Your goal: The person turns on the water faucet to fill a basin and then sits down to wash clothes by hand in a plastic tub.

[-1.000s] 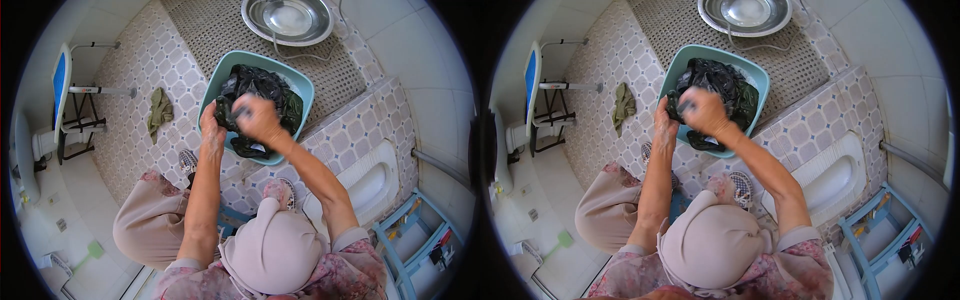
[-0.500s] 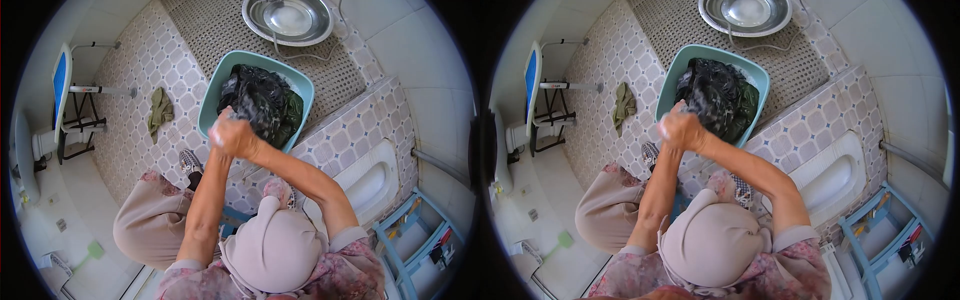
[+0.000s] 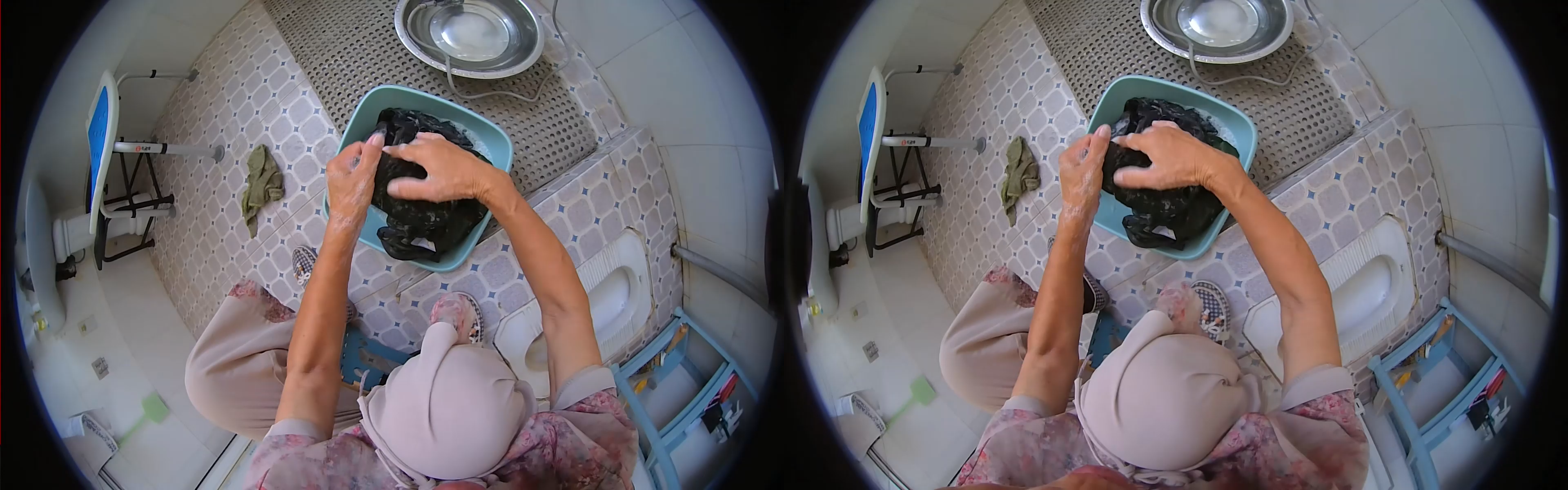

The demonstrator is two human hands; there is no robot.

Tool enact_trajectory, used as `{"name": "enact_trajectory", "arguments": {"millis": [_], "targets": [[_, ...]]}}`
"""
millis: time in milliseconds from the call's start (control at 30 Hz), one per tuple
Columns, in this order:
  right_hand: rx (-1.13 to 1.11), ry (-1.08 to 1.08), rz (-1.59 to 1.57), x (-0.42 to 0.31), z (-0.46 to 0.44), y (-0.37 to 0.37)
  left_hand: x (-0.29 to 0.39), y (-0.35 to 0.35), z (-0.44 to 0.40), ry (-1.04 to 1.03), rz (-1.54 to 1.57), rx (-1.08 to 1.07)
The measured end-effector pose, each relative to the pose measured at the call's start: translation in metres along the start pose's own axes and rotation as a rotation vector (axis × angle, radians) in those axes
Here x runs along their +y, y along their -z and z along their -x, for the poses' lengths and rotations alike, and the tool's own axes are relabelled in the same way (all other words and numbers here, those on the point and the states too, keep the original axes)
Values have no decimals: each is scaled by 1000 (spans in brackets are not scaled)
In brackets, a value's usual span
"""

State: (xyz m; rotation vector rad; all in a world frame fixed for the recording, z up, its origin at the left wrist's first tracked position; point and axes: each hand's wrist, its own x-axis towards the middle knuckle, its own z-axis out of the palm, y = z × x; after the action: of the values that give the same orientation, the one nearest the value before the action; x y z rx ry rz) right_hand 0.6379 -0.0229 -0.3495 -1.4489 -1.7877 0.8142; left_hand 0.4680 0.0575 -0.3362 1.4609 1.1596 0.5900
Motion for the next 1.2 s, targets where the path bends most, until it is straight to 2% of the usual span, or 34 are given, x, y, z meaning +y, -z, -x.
{"name": "enact_trajectory", "arguments": {"millis": [67, 133, 233, 300, 333, 433, 500, 533, 700, 867, 967, 1000, 1067, 1100, 1200], "targets": [[-53, -133, 216, -9, 7, 3, 11, -8, -1, -104, 70, -31], [39, -245, -111, -12, 13, 17, 8, -15, -7, -175, 228, -64], [278, -338, -555, 8, 24, 24, -11, -17, -5, -274, 163, 34], [461, -486, -1075, 29, 31, 23, -59, -12, 0, -263, 78, 55], [520, -485, -1146, 39, 36, 23, -74, -7, 5, -260, 36, 69], [655, -507, -1323, 57, 43, 12, -77, -2, 36, -71, -251, 45], [714, -547, -1379, 59, 44, 4, -95, -8, 45, -120, -389, 18], [729, -534, -1392, 59, 44, 1, -94, -13, 48, -148, -456, 5], [764, -549, -1405, 62, 42, -9, -93, -32, 44, 9, -492, 100], [641, -653, -1153, 39, 37, -6, -118, -47, 24, 74, -496, 295], [514, -683, -923, 39, 32, -13, -128, -54, 2, 310, -253, 363], [452, -667, -887, 38, 34, -16, -131, -56, -2, 320, -202, 412], [314, -635, -888, 32, 34, -15, -179, -56, -16, 330, -10, 461], [323, -632, -860, 32, 33, -16, -193, -55, -22, 334, 84, 482], [283, -635, -797, 36, 38, -18, -147, -57, -2, 344, 15, 605]]}}
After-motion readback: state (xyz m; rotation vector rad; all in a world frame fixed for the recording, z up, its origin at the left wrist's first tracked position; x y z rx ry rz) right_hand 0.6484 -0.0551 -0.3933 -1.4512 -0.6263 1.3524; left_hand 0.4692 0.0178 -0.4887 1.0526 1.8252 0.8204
